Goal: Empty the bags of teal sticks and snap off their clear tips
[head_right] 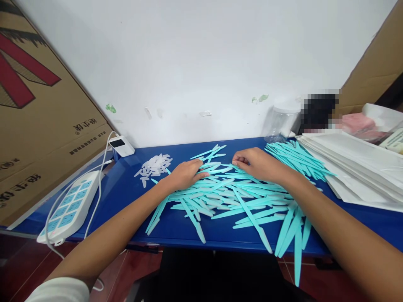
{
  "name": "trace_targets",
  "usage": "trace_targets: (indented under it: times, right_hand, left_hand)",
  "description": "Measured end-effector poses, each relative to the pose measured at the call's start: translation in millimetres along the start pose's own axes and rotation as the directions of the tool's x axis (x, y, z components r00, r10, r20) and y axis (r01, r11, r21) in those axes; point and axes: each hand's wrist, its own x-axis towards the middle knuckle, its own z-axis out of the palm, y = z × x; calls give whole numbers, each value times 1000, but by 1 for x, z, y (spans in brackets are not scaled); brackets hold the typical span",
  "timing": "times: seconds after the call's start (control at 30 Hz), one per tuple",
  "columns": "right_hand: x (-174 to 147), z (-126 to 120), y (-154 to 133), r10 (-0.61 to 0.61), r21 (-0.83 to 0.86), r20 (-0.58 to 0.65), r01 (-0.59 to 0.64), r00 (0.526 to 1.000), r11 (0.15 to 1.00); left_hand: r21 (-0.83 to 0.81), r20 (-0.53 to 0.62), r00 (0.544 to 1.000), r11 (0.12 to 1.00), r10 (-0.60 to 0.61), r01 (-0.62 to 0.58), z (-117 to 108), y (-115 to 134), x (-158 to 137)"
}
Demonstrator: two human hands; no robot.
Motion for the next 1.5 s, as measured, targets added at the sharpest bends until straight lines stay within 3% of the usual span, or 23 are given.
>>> trace_targets:
  times: [0.17,0.27,0.33,0.4,0.5,0.63,0.73,0.83,0.9,1.07,1.27,1.5]
  right_hand:
    - [1,-1,0,15,-6,-116,-16,993,1000]
    - [2,-1,-3,56,6,-295,-57,954,998]
    - [2,2,-6,89,104,-380,-53,921,993]
    - [1,7,-13,109,273,-372,-4,922,962]
    - [-3,19,-32,82,499,-236,48,968,865]
    - [-4,36,-63,11,592,-140,75,990,803]
    - [0,43,-74,75,707,-190,83,979,703]
    - [4,42,-71,197,761,-316,123,928,637]
    - [2,39,-67,184,721,-360,148,915,677]
    - [-6,41,-70,28,565,-217,102,976,819]
    - [-4,42,-71,65,598,-337,160,939,785]
    - [-13,39,-78,-84,529,-93,121,992,840]
  left_hand:
    - [-12,-95,994,999,-51,50,-4,-3,-1]
    - [-133,-172,982,990,-77,54,-12,-5,-4]
    - [-233,-199,978,973,-55,8,-16,-5,-5]
    - [-330,-219,976,943,-23,-51,-18,-2,-7]
    - [-437,-236,972,893,-1,-105,-17,6,-8]
    - [-512,-262,963,838,58,-190,-16,19,-10]
    - [-563,-266,960,793,92,-232,-18,25,-13]
    - [-610,-251,966,763,70,-213,-18,25,-14]
    - [-636,-238,969,742,71,-211,-18,26,-14]
    - [-683,-255,958,677,133,-276,-18,34,-16]
    - [-732,-218,972,643,91,-225,-17,38,-19]
    - [-715,-248,959,643,137,-276,-13,36,-16]
